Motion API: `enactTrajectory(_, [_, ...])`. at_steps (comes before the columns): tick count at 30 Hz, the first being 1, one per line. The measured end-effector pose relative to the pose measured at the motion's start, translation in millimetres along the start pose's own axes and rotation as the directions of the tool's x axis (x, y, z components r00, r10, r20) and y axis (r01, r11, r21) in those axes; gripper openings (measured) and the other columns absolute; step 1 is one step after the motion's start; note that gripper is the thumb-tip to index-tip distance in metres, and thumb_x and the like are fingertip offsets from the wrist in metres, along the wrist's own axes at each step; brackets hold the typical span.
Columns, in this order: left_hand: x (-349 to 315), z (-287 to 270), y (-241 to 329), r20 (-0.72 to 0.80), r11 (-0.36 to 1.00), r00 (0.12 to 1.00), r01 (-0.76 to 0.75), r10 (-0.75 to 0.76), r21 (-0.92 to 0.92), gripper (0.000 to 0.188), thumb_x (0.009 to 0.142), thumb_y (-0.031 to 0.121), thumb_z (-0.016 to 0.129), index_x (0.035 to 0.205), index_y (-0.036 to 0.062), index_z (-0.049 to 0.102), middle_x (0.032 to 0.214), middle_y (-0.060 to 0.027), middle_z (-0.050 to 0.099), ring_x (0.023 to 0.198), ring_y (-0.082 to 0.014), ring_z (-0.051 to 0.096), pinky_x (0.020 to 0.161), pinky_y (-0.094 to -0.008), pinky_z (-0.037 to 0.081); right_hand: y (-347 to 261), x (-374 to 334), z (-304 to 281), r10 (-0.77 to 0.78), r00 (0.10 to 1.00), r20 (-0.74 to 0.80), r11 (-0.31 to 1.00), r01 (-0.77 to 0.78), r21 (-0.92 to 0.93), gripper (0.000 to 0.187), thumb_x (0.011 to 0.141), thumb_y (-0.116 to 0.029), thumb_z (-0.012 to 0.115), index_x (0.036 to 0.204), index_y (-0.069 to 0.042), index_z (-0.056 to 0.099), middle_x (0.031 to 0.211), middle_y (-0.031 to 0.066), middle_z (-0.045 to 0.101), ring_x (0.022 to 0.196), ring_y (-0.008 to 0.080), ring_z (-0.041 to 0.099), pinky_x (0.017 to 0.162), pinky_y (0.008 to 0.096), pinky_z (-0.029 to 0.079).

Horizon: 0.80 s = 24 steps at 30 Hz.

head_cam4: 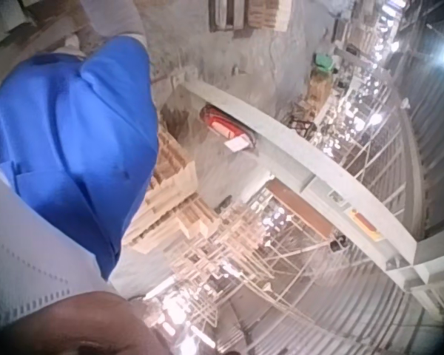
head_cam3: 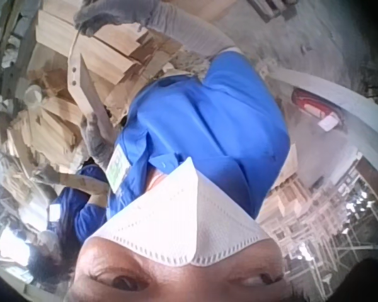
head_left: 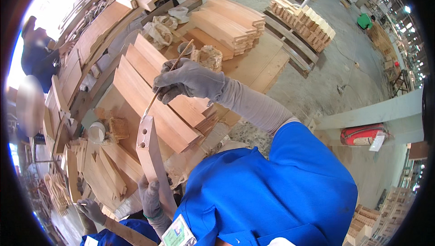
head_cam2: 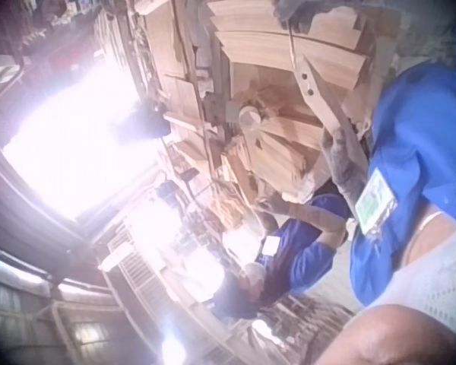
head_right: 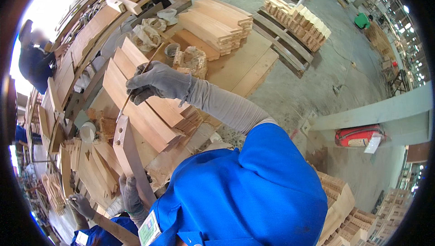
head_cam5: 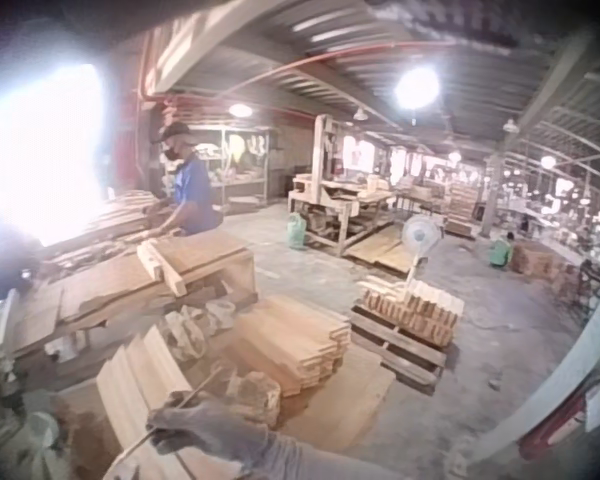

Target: The person applies glue to the edges and holes of wooden planks using a brush, then places them on a workbench. The person repeats this process with multiple planks, handling them one at a time.

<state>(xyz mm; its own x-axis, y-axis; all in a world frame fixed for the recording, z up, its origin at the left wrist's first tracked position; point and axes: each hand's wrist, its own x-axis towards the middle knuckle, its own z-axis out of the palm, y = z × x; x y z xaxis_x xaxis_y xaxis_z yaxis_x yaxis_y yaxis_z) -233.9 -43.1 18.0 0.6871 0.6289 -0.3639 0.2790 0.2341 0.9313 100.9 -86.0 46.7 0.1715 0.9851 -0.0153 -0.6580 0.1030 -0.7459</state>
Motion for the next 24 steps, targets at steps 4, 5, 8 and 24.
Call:
enactTrajectory(4, [-10,-9,-4,-0.066,0.995,0.997,0.038,-0.045,-0.097,0.061,0.071,0.047,0.072,0.102,-0.0040,0.060,0.085,-0.0037,0.063,0.075,-0.0108,0.058,0.064,-0.0239,0.046,13,9,-3,-0.200,0.968,0.152,0.932,0.236,-0.274,0.011,0.086,-0.005,0.058,0.094,0.000,0.064,0.087,0.0062,0.059,0.081,0.0134,0.061,0.075,0.0252,0.053])
enactTrajectory(5, [-13,-11,5,-0.048,0.993,0.996,0.070,-0.075,-0.091,0.053,0.074,0.040,0.069,0.103,-0.0029,0.060,0.085,-0.0026,0.062,0.077,-0.0097,0.056,0.067,-0.0236,0.045,9,11,-11,-0.094,0.995,0.043,0.937,0.103,-0.334,0.015,0.090,-0.006,0.052,0.098,0.000,0.063,0.096,0.0082,0.059,0.083,0.0145,0.061,0.076,0.0261,0.052])
enactTrajectory(8, [-7,-29,1,-0.001,0.996,1.000,0.013,-0.013,0.087,0.049,0.077,0.028,0.064,0.115,-0.0034,0.057,0.090,-0.0031,0.060,0.084,-0.0114,0.055,0.075,-0.0251,0.045,-38,3,-100,-0.210,0.969,0.133,0.890,0.133,0.437,0.029,0.098,-0.016,0.042,0.117,0.004,0.052,0.103,0.0148,0.061,0.091,0.0208,0.061,0.083,0.0325,0.051])
enactTrajectory(24, [-20,-62,-18,0.103,0.984,0.994,-0.018,0.037,-0.177,0.071,0.072,0.045,0.073,0.118,-0.0050,0.055,0.087,-0.0055,0.061,0.077,-0.0125,0.058,0.071,-0.0258,0.048,48,52,56,0.202,0.975,0.089,0.977,-0.195,-0.086,0.009,0.089,-0.010,0.058,0.088,-0.001,0.056,0.081,0.0107,0.062,0.066,0.0143,0.064,0.055,0.0222,0.055])
